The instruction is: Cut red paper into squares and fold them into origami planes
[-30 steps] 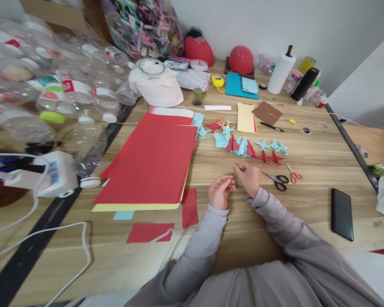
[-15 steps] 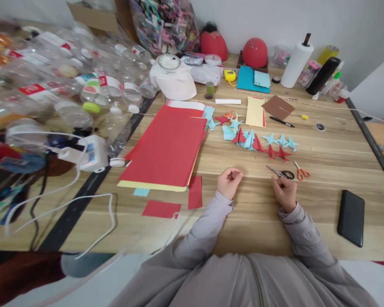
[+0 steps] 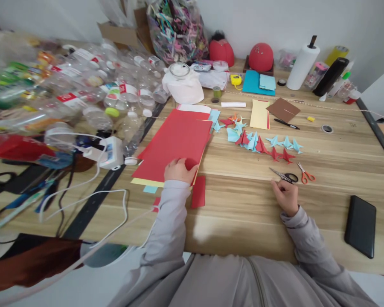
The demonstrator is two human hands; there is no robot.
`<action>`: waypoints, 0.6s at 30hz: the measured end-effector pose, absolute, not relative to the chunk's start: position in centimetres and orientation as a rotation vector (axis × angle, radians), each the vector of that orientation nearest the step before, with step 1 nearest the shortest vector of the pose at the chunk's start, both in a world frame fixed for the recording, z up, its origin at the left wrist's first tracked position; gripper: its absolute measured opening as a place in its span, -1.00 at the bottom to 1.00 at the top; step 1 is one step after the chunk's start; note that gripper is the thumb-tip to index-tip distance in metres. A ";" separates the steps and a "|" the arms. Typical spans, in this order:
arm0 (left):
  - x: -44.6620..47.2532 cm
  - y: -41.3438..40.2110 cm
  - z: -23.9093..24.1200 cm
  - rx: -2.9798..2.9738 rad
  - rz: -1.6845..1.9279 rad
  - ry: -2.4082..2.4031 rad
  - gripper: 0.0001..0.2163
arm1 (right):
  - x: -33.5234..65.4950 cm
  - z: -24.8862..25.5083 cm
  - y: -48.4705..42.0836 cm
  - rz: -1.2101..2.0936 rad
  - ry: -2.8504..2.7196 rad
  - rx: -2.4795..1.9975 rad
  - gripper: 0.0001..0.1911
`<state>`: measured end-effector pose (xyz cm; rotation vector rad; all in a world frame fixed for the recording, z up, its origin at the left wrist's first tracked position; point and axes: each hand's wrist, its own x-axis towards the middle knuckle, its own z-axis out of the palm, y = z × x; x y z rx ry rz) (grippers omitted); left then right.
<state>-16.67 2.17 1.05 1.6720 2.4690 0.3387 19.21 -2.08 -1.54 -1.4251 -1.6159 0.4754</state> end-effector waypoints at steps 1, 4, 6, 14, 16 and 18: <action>-16.9 2.2 0.7 1.698 0.350 2.447 -0.49 | 19.2 -1.5 -2.1 0.479 -1.606 -1.435 -0.47; -17.5 2.1 0.4 1.747 0.400 2.402 -0.50 | 19.3 -1.7 -2.0 0.492 -1.571 -1.463 -0.47; -17.9 2.0 0.8 1.743 0.410 2.381 -0.50 | 19.4 -1.8 -2.0 0.500 -1.545 -1.481 -0.48; -18.4 1.6 2.1 1.694 0.226 2.392 -0.52 | 19.6 -2.2 -1.8 0.519 -1.524 -1.501 -0.49; -18.3 1.6 2.3 1.711 0.162 2.387 -0.48 | 19.6 -2.3 -1.8 0.524 -1.525 -1.509 -0.49; -18.2 1.6 2.6 1.700 0.107 2.391 -0.48 | 19.6 -2.3 -1.8 0.527 -1.518 -1.516 -0.49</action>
